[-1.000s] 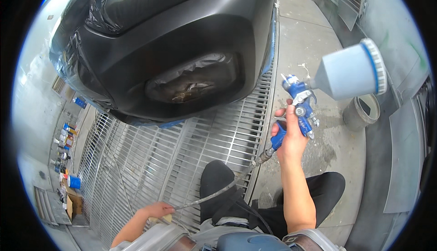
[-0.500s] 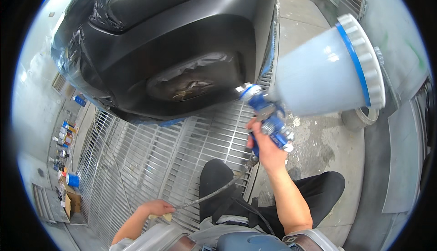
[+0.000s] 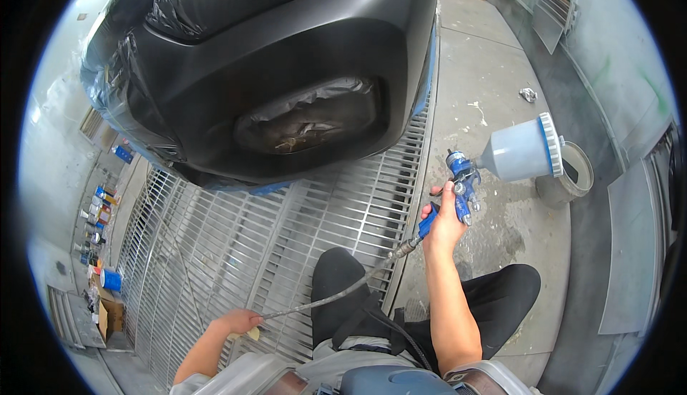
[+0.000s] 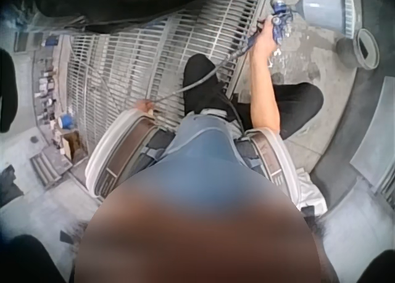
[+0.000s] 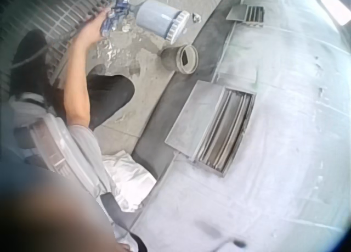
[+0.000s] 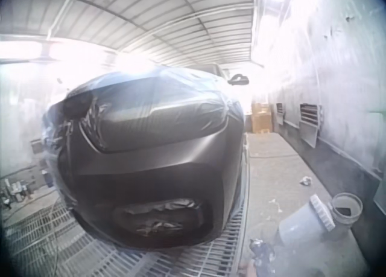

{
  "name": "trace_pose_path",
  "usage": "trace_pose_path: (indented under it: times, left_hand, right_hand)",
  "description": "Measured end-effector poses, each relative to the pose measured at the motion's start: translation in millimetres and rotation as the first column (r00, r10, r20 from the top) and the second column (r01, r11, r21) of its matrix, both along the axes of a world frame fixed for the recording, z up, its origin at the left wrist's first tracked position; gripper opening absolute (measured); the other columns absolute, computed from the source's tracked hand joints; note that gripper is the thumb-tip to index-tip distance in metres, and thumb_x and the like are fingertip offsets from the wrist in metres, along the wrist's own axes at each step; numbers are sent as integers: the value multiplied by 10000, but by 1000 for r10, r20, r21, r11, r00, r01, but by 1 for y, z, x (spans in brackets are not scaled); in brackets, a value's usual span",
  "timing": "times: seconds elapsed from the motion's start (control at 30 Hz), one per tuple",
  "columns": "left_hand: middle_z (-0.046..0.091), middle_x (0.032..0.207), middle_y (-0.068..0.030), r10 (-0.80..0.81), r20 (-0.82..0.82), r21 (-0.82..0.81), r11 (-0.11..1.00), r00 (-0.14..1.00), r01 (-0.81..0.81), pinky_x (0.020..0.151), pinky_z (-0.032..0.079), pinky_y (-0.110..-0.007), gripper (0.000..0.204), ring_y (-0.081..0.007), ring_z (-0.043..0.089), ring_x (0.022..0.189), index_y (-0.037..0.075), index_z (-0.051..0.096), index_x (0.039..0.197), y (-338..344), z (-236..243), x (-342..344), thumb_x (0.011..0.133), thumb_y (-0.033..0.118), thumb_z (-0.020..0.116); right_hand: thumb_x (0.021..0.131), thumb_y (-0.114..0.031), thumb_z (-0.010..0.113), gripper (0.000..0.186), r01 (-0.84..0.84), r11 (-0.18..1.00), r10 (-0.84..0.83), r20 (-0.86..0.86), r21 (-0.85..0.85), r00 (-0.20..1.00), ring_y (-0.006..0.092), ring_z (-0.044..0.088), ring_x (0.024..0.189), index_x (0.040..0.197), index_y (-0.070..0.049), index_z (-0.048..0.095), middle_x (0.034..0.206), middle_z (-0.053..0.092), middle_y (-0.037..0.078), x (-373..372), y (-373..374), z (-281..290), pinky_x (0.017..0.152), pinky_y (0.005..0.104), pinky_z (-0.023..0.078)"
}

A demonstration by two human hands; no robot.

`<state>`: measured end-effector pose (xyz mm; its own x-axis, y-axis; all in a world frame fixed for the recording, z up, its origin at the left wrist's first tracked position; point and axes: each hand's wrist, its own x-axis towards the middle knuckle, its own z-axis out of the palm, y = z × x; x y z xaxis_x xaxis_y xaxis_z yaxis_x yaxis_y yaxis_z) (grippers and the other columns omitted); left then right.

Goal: The person wipes a black car part with a cloth and then sprays it with a paint gun. The person alternates between wiping and spraying the part.

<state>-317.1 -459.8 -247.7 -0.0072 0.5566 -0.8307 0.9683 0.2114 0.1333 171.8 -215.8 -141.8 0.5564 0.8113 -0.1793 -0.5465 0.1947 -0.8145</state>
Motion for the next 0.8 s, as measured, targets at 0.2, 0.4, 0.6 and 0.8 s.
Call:
trace_pose_path:
  times: [0.2,0.4,0.6,0.8]
  left_hand:
    - [734,1257,-123,-42,39,-52,998,998,44,1002,523,-448,478,-365,667,1181,198,740,1283,-3,-8,5,1028,550,540]
    - [751,1192,-135,-33,119,-104,994,992,45,971,527,-440,477,-363,683,1136,164,739,1280,0,-3,29,1026,530,570]
    - [759,1148,-152,28,98,21,999,995,-31,928,540,-439,474,-361,703,1074,129,741,1269,-9,-7,4,1018,508,607]
    - [761,1097,-155,193,39,150,969,980,-196,890,554,-430,463,-356,715,1031,140,755,1215,17,5,-20,987,521,624]
  right_hand:
    - [1007,-202,730,189,-251,960,222,205,124,953,95,603,533,968,-19,703,845,726,55,-31,-17,15,500,252,473]
    - [988,33,598,264,-721,686,529,613,99,587,139,628,680,1249,-1,587,1002,687,103,-49,-29,8,599,270,511]
    - [1043,-249,669,238,-392,903,363,176,176,915,139,586,598,1164,-51,615,947,677,73,-34,-5,-3,536,270,472]
    - [1044,-278,670,210,-4,989,-7,-70,-147,998,127,572,543,1142,-103,607,949,700,66,13,7,-28,459,272,465]
